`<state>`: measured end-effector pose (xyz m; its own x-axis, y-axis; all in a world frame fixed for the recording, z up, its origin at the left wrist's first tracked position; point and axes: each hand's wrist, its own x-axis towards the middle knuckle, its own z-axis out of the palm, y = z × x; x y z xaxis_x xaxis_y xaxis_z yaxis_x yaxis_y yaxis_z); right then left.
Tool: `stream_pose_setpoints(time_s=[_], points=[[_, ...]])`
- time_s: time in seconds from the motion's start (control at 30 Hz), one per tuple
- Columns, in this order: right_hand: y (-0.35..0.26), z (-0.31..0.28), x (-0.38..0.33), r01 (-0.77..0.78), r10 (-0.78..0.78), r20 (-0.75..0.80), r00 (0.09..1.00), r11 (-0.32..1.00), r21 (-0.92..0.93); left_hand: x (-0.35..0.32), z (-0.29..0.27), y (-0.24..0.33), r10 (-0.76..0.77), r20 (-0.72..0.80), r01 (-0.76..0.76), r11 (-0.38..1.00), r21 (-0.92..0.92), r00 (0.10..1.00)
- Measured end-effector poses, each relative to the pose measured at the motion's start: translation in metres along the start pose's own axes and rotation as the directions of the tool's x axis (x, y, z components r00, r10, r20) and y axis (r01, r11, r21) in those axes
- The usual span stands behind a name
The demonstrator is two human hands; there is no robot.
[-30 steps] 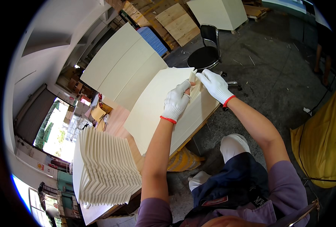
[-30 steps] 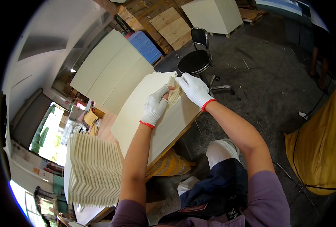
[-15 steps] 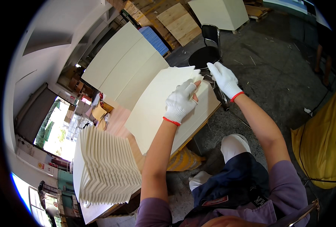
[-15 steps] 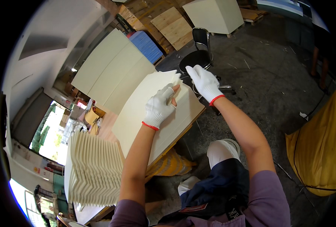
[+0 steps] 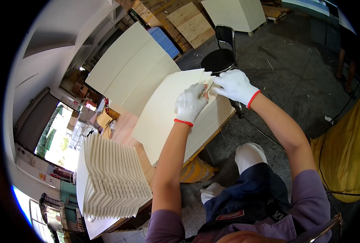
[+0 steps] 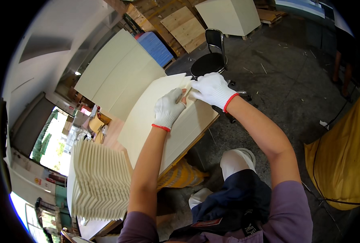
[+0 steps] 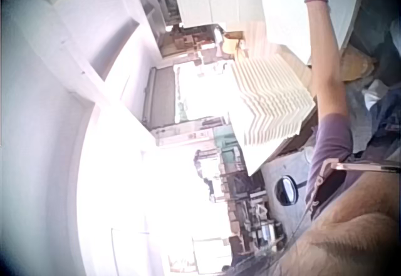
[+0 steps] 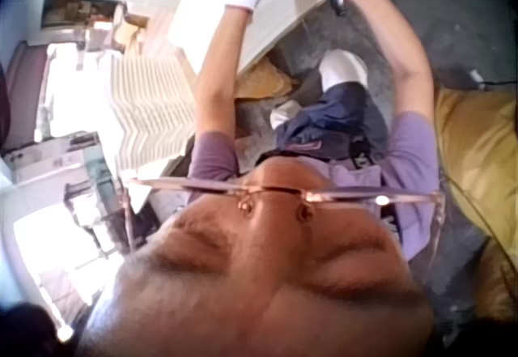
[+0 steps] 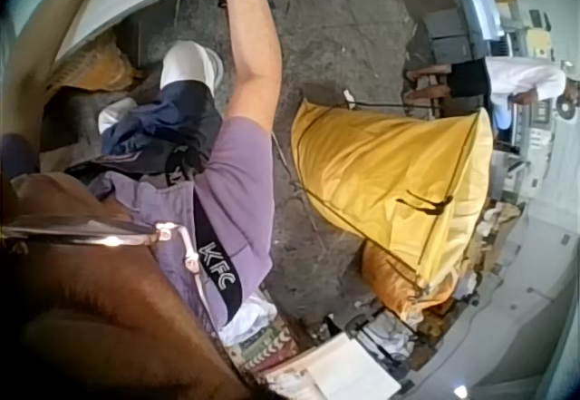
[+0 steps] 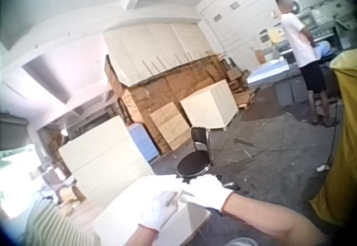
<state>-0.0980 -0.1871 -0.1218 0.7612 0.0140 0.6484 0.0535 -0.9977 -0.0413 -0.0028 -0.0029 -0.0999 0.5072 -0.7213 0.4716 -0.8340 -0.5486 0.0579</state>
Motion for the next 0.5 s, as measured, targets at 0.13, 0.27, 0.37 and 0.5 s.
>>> stream_pose_setpoints(time_s=[0.13,0.27,0.37,0.5], points=[[-0.007,0.008,0.003,-0.126,0.148,-0.054,0.988,0.947,0.296,0.001,-0.002,0.004,-0.015,0.031,0.015,1.000,0.017,0.999],[-0.019,0.006,0.000,-0.442,0.423,0.214,0.881,0.570,0.693,-0.009,-0.014,0.002,-0.108,0.152,0.151,0.939,-0.309,0.982],[-0.024,0.006,-0.001,-0.525,0.478,0.282,0.832,0.515,0.677,-0.010,-0.016,0.000,-0.081,0.171,0.143,0.910,-0.390,0.982],[-0.023,0.016,-0.004,-0.497,0.501,0.198,0.843,0.580,0.646,-0.009,-0.017,0.003,-0.058,0.175,0.118,0.928,-0.355,0.983]])
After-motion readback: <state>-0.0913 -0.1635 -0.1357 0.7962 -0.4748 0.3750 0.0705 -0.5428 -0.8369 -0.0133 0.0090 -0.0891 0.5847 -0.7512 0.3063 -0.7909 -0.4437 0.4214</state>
